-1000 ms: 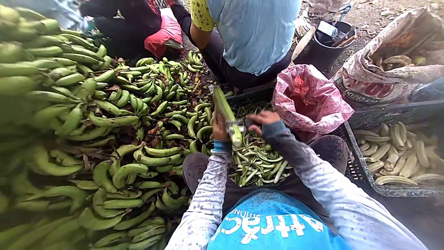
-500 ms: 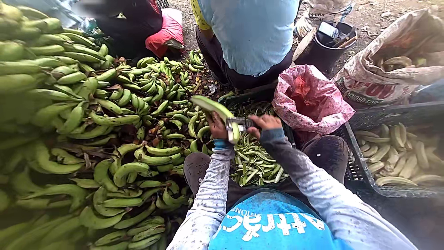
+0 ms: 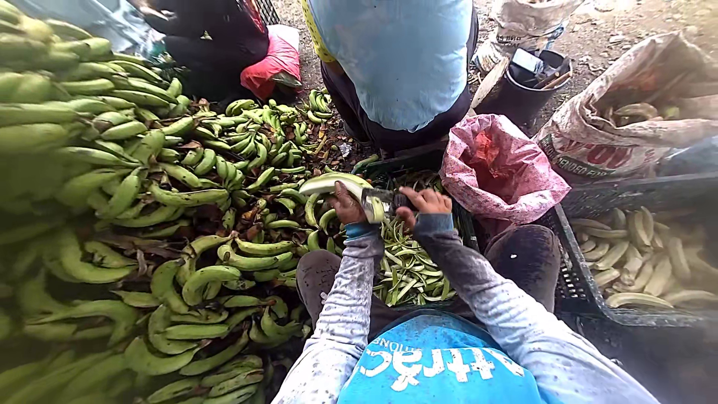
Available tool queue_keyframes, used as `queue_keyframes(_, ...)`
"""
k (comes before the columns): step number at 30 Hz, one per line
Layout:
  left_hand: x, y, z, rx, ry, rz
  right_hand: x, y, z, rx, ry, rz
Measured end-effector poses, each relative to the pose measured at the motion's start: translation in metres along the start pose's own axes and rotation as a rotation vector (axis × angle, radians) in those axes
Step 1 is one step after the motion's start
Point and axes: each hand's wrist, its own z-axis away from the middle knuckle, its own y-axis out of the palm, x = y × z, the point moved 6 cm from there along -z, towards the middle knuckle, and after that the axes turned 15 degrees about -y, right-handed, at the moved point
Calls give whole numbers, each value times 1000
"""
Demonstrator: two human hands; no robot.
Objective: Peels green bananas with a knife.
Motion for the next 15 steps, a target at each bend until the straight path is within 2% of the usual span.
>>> queue_keyframes(1,-1,8,9,262,-34,-46,-8,-5,-16,20,-5,2)
queue_keyframes(3,0,14,30,709,-133,-391,-25,-12,-54,125,4,-24)
queue_keyframes(5,10,9,44,1009,-243,-715,-38,-16,-82,300,71,-50)
queue_keyframes(6,18,6,47,1077,-302,-805,-41,-17,-88,391,112,-63)
queue_keyframes(7,25,3,45,1050,-335,-826,-40,-17,-88,417,115,-83)
queue_keyframes(8,29,-2,37,946,-348,-791,-35,-18,-81,404,103,-108)
queue_keyframes(11,37,-10,8,395,-422,-434,-10,-11,-26,247,-4,-87)
queue_keyframes(13,39,-1,-1,116,-598,-150,4,-4,17,103,-53,-49)
queue_keyframes(15,41,4,-2,31,-750,-68,10,-4,37,19,-52,-11)
